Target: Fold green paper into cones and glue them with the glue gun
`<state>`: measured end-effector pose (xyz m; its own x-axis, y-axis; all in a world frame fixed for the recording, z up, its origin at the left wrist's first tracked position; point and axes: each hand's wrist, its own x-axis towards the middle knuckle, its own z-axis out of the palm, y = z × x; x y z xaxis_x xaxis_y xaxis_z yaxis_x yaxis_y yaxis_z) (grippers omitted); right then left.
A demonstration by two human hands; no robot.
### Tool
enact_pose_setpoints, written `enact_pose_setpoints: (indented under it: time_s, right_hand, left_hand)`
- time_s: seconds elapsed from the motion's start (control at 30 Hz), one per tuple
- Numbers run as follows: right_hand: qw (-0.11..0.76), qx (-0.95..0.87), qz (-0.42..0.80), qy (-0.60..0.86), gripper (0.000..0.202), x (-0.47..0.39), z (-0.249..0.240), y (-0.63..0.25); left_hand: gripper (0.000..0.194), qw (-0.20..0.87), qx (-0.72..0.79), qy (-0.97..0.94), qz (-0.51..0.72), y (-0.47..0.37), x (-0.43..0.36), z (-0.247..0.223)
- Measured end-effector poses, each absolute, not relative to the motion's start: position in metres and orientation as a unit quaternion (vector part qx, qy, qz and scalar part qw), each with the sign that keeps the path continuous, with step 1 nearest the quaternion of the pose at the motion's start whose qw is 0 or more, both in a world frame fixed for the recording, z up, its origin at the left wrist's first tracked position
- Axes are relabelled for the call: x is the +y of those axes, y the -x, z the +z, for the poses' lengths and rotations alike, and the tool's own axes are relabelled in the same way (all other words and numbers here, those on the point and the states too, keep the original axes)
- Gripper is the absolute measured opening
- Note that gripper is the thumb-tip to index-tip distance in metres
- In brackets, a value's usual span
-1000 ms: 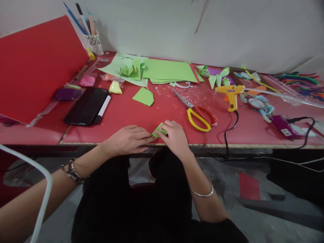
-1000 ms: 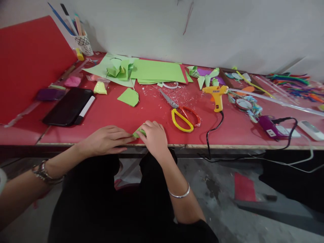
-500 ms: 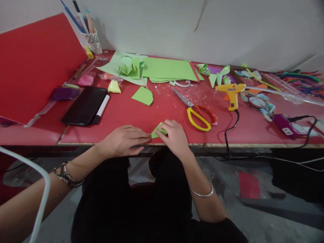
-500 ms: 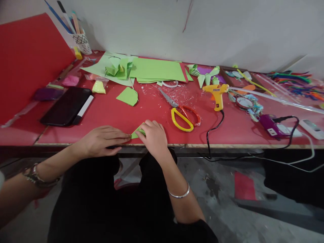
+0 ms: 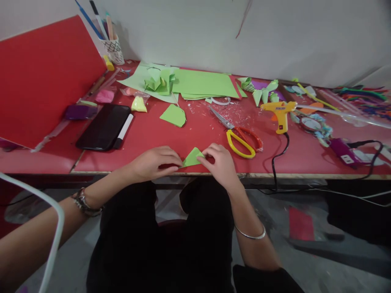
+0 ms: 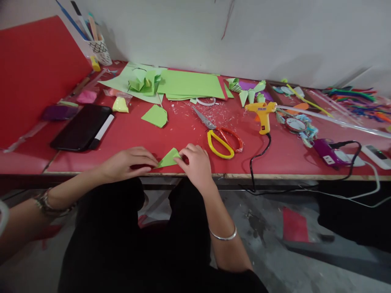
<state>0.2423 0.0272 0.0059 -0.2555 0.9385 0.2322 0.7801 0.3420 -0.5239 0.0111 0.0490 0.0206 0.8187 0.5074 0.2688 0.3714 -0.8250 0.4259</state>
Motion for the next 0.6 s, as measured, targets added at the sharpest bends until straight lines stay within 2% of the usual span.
enact_pose_setpoints:
  time_s: [0.27, 0.6]
  right_hand:
    - [0.314, -0.769, 0.237, 0.504, 0.010, 0.030, 0.009, -0.252]
    - [0.325, -0.761, 0.240, 0.508, 0.007, 0.040, 0.010, -0.247]
  left_hand:
    - [0.036, 0.093, 0.209, -0.966, 0.118, -0.021, 0.058, 0.017]
    - [0.052, 0.027, 0.244, -0.969, 0.039, -0.022, 0.049, 0.020]
